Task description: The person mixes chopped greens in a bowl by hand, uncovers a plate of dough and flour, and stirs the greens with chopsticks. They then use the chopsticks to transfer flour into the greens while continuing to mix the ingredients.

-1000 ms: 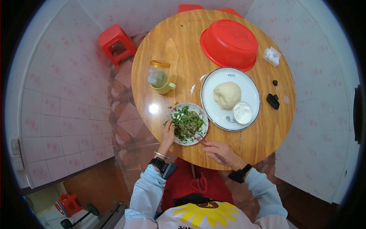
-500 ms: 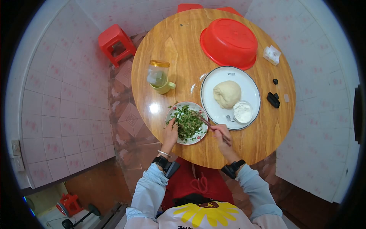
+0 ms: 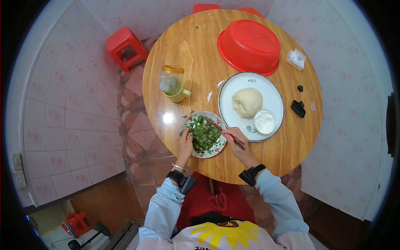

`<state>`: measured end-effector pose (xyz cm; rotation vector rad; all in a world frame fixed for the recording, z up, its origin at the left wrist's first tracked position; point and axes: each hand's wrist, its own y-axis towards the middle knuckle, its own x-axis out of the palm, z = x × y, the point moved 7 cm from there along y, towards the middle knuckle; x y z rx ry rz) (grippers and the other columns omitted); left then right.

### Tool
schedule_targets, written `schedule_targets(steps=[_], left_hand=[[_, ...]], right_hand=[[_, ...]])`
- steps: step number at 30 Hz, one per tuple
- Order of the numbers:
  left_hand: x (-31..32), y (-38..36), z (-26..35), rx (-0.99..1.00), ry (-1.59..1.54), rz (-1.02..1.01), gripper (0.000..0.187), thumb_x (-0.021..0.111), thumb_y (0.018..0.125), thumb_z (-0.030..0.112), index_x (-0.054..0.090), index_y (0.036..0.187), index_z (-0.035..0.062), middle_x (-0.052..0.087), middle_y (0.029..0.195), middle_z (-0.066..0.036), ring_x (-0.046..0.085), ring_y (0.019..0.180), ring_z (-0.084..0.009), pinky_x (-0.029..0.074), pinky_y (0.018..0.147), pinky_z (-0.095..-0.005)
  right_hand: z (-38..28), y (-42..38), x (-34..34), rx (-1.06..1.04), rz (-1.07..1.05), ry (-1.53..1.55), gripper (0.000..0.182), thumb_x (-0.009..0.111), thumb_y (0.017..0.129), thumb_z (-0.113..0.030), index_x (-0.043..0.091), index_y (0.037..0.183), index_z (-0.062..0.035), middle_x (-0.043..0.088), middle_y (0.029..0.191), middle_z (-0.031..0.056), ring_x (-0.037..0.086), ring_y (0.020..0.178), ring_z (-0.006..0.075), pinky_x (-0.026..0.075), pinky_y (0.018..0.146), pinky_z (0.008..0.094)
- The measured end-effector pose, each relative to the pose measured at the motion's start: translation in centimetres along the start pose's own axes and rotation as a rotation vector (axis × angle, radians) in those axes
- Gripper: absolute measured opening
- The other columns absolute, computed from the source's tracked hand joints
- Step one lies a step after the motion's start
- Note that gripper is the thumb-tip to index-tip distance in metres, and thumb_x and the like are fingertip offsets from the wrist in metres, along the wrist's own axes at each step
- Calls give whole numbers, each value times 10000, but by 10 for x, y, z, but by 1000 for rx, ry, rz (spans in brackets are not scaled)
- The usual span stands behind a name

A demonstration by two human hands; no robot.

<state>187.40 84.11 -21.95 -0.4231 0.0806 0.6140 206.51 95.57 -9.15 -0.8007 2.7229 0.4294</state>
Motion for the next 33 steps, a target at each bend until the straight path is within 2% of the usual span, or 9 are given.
schedule_targets(steps=[4,11,13,19,23,26,28,32,33], left_hand=[[-4,6,-2,-3,36,10,416,432,921,121,436,1313,-18,493,1294,-157,475,1172,-217,370,978,-291],[16,-30,28,199,353,-198,425,437,927,150,415,1289,-70,415,1324,-285,404,1227,-401,336,1023,-395],[26,-43,31,417,483,-253,458,448,931,147,354,1319,-79,374,1347,-293,367,1245,-417,321,1034,-410],[33,-49,40,533,727,-314,425,480,914,153,419,1253,-96,422,1295,-284,400,1211,-417,337,1020,-427],[33,-43,43,432,800,-351,402,483,914,170,453,1234,-73,448,1270,-273,425,1183,-421,353,1005,-424],[17,-41,47,424,599,-280,415,488,901,158,445,1262,-43,449,1287,-268,407,1204,-418,345,1009,-431],[4,-34,31,231,299,-203,423,450,917,156,425,1298,-23,467,1291,-250,434,1209,-377,335,1021,-389],[-12,-20,18,14,203,-132,445,422,898,108,413,1327,-10,449,1336,-211,441,1226,-286,328,1024,-320],[-13,-17,17,53,169,-115,441,423,903,119,413,1324,-10,467,1311,-227,455,1214,-301,337,1015,-339]], right_hand=[[-8,-5,26,-70,-123,100,102,598,842,-11,605,942,4,608,903,133,600,816,256,483,717,307],[-32,-50,16,-294,-473,-257,134,635,815,-32,616,947,-19,621,943,123,619,838,277,499,708,330],[-42,-50,8,-266,-402,-232,106,627,822,-35,622,927,-16,628,897,123,619,797,260,494,691,320],[-32,-59,-40,69,21,-3,74,561,852,-8,626,884,12,630,821,114,614,765,215,487,689,306],[-17,-60,-39,265,75,-74,111,534,885,-39,623,906,25,640,842,102,631,792,193,495,712,286],[26,-72,-25,477,252,194,148,520,909,-73,618,924,37,643,854,100,643,814,172,500,740,261],[35,-64,-10,587,328,368,177,505,922,-90,609,950,50,642,881,103,650,820,173,508,759,265],[29,-51,7,414,192,387,143,533,904,-76,610,962,30,644,909,120,644,827,177,508,739,279],[4,-45,10,171,33,226,126,567,880,-72,612,963,10,645,918,120,644,825,195,509,727,292]])
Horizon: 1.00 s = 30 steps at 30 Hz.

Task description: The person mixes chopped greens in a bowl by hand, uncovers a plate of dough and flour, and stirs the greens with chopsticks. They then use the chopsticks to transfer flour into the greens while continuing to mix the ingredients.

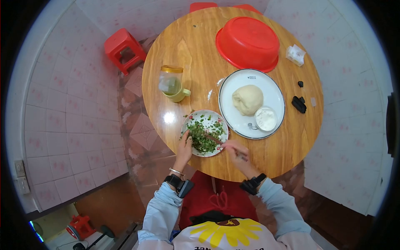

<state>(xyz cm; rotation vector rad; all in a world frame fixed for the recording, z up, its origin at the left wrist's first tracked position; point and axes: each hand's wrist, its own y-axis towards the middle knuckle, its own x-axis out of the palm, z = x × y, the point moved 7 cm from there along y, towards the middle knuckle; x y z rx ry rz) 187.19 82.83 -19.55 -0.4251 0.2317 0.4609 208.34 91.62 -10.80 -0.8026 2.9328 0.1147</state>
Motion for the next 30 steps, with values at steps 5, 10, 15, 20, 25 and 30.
schedule_targets(steps=[5,10,15,20,25,30], left_hand=[[3,2,-6,40,4,-26,415,439,904,140,453,1293,-4,514,1253,-244,487,1181,-330,362,991,-361],[6,8,-7,93,97,-10,394,466,901,162,485,1262,5,513,1245,-255,491,1156,-383,372,984,-378],[9,8,-13,48,154,-63,410,456,907,194,479,1273,10,471,1292,-260,461,1185,-401,354,1003,-394],[21,4,-16,-12,253,-56,447,452,903,236,470,1280,-2,438,1313,-281,433,1210,-405,334,1024,-397],[30,10,-42,-242,-121,-11,476,457,907,238,433,1318,1,475,1321,-202,472,1197,-312,380,985,-348],[48,-8,-21,-551,-870,-65,386,416,953,211,447,1295,35,526,1233,-118,536,1068,-225,458,885,-341]], right_hand=[[-36,-19,20,-463,-413,-527,159,663,798,-67,623,949,-41,644,922,115,632,820,260,509,701,329],[-65,-16,6,-373,-319,-407,128,657,794,-56,623,916,-32,638,904,112,631,799,269,512,695,333],[-49,-18,-45,-44,-29,-226,84,576,856,-49,615,905,7,638,877,126,645,811,220,518,687,311],[19,-38,-45,332,141,32,217,489,939,-134,594,927,57,642,879,145,666,793,213,535,684,278],[21,-29,-13,488,290,305,309,450,970,-216,552,983,75,635,875,180,677,753,226,540,686,270],[-5,-2,4,323,242,191,241,482,952,-164,588,948,53,651,886,132,674,788,197,531,681,253]])
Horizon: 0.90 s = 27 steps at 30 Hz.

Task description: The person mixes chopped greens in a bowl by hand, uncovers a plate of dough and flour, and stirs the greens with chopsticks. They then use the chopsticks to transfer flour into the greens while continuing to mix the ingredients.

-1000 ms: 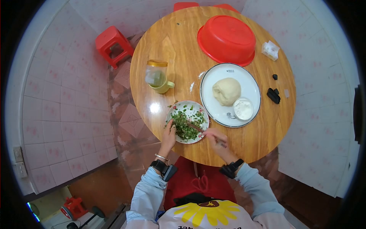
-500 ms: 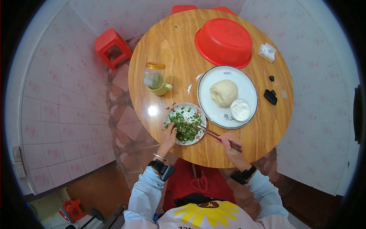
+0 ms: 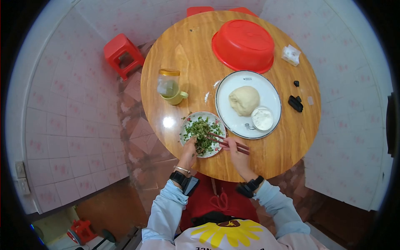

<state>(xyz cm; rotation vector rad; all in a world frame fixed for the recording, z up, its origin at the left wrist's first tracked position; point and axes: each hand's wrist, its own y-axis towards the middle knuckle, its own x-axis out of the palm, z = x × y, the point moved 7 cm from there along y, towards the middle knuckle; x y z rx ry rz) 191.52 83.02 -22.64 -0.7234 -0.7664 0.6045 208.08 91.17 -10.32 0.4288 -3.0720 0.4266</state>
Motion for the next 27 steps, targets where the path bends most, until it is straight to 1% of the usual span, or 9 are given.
schedule_targets(steps=[5,7,8,10,16,19,21,23,27], left_hand=[[-27,24,-7,53,118,20,328,399,968,187,497,1252,58,574,1134,-89,575,959,-185,501,794,-316],[-22,0,21,142,596,98,328,422,953,167,522,1243,52,588,1085,-75,566,928,-154,482,767,-278],[-29,4,21,141,596,100,328,422,953,167,522,1243,52,588,1085,-75,566,928,-154,482,767,-278],[-32,6,40,424,731,109,360,477,913,154,512,1238,2,595,1140,-158,561,1040,-237,426,906,-319],[7,7,75,792,887,125,353,475,893,143,531,1207,-10,569,1168,-234,545,1091,-339,422,923,-372],[18,17,70,677,1011,149,357,466,892,154,534,1199,-14,578,1146,-245,547,1084,-361,420,924,-383],[19,14,70,650,1040,154,349,497,877,100,538,1206,-11,584,1152,-236,568,1075,-305,422,914,-347],[22,-6,66,774,966,24,307,524,852,80,567,1145,2,606,1086,-226,566,1016,-375,431,893,-406],[29,-48,43,1016,1284,32,276,598,784,17,604,1061,25,570,1103,-169,510,1037,-349,432,880,-396]], right_hand=[[20,8,-4,-97,-135,-91,164,526,918,-101,619,911,34,658,859,93,650,767,147,507,662,248],[-5,-1,-5,-494,-233,-455,120,550,892,-65,615,900,36,649,805,105,621,719,149,488,638,260],[-8,-4,-6,-493,-234,-454,120,550,892,-65,615,900,36,649,805,105,621,719,149,488,638,260],[-36,-14,-5,-475,-271,-315,75,560,869,-25,609,885,30,632,785,110,602,698,165,476,626,273],[-41,13,-6,-458,-125,-335,55,574,854,-9,607,893,13,620,833,116,594,703,198,478,645,286],[-28,26,16,-535,-195,-370,61,591,847,-17,604,898,14,622,836,118,600,715,210,478,648,280],[-29,20,15,-622,-215,-380,66,601,842,-21,605,900,11,625,843,123,611,727,216,481,654,279],[-34,5,4,-532,-273,-386,65,604,836,-14,607,899,5,626,848,129,617,736,221,487,657,283],[-38,-27,-8,-640,-424,-453,92,630,812,-9,613,903,-4,634,860,121,637,767,243,509,669,301]])
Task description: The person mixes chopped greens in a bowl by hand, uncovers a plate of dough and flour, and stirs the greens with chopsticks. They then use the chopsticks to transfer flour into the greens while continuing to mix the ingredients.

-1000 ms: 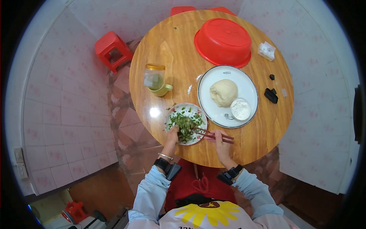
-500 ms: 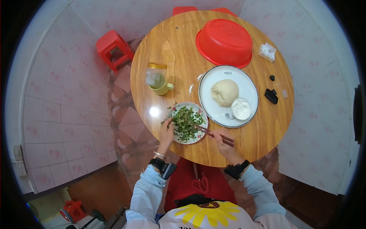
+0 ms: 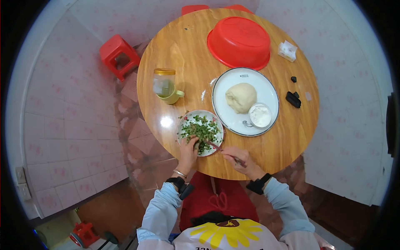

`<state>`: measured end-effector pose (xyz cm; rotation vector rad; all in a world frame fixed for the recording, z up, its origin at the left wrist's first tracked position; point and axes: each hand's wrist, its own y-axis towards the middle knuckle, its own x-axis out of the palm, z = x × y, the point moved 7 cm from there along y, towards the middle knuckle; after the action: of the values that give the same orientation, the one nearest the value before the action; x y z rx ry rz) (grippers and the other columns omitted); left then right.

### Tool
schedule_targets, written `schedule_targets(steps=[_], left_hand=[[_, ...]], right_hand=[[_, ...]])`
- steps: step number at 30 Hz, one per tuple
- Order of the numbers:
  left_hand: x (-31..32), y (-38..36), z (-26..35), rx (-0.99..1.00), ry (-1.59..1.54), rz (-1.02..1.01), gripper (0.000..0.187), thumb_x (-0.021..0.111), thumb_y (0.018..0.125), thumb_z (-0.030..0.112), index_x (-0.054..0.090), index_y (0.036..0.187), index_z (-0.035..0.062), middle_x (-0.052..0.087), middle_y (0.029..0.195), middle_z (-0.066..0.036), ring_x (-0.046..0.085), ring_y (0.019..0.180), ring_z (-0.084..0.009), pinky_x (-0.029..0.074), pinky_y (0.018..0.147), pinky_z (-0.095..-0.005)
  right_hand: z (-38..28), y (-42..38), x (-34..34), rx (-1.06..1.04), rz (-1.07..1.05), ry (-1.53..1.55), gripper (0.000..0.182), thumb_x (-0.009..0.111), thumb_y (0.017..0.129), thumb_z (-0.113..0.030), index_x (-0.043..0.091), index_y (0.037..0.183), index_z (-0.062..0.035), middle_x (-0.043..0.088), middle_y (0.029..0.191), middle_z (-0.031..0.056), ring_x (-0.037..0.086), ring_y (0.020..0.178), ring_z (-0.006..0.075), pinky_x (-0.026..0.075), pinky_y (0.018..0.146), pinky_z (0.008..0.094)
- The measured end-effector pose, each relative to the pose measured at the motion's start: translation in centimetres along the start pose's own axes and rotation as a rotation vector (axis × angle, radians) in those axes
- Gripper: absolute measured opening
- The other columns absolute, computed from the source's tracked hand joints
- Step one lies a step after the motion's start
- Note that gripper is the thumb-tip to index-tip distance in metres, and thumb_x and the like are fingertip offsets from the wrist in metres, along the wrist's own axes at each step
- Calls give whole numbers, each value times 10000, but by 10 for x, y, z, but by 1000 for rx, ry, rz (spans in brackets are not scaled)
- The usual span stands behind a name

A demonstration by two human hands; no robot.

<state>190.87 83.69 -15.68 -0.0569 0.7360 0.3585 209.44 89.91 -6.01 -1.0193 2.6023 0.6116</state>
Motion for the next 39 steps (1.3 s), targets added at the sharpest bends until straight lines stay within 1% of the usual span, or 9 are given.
schedule_targets(steps=[4,7,11,14,16,19,25,32,39], left_hand=[[22,0,-10,57,102,-86,355,622,709,-35,605,1058,28,551,1119,-171,487,1039,-364,416,911,-412],[22,11,-15,38,145,-159,341,616,725,-26,601,1062,18,544,1122,-187,484,1059,-357,424,900,-407],[-7,8,2,17,64,-67,323,620,766,21,593,1087,36,542,1151,-171,477,1116,-330,439,891,-396],[-31,2,5,-114,9,71,309,620,773,33,594,1081,31,583,1054,-194,538,1023,-340,460,841,-404],[-7,-6,-23,-341,-32,-162,301,621,786,54,584,1081,12,609,911,-209,591,873,-360,480,790,-404],[1,4,-20,-85,121,-63,297,592,808,53,568,1098,-6,610,841,-220,614,762,-361,498,731,-388],[10,0,-67,-399,-304,-54,301,547,789,-27,571,1089,-26,621,970,-241,618,896,-348,489,777,-382],[-11,3,-45,-373,-239,-45,304,541,807,-13,574,1109,-11,623,979,-231,614,916,-338,483,794,-374],[-22,12,-24,-256,-128,-65,293,585,800,23,590,1093,2,621,926,-197,596,877,-352,477,795,-392]], right_hand=[[9,-6,11,-20,-44,-110,117,644,804,-12,616,917,-5,638,855,122,642,765,246,513,664,302],[15,-6,3,223,60,89,87,621,825,-19,622,909,4,636,850,123,646,764,232,510,663,295],[9,-12,-28,155,206,-92,76,585,851,-28,617,903,16,640,851,128,649,759,212,506,654,284],[35,-26,-28,370,276,32,105,550,879,-49,604,907,36,644,842,129,662,772,199,518,669,274],[56,-36,-15,560,430,307,142,523,904,-72,596,911,50,645,838,128,671,799,198,531,695,269],[57,-35,6,675,441,424,176,512,920,-100,596,917,54,642,843,124,673,822,196,539,716,268],[44,-22,35,538,343,441,248,469,958,-173,583,976,47,647,905,148,665,818,203,535,739,279],[96,-32,29,713,435,585,207,500,937,-134,600,925,48,652,858,108,671,823,188,537,702,260],[30,-7,-13,361,301,144,74,565,863,-24,612,897,20,631,830,106,654,767,201,520,655,286]])
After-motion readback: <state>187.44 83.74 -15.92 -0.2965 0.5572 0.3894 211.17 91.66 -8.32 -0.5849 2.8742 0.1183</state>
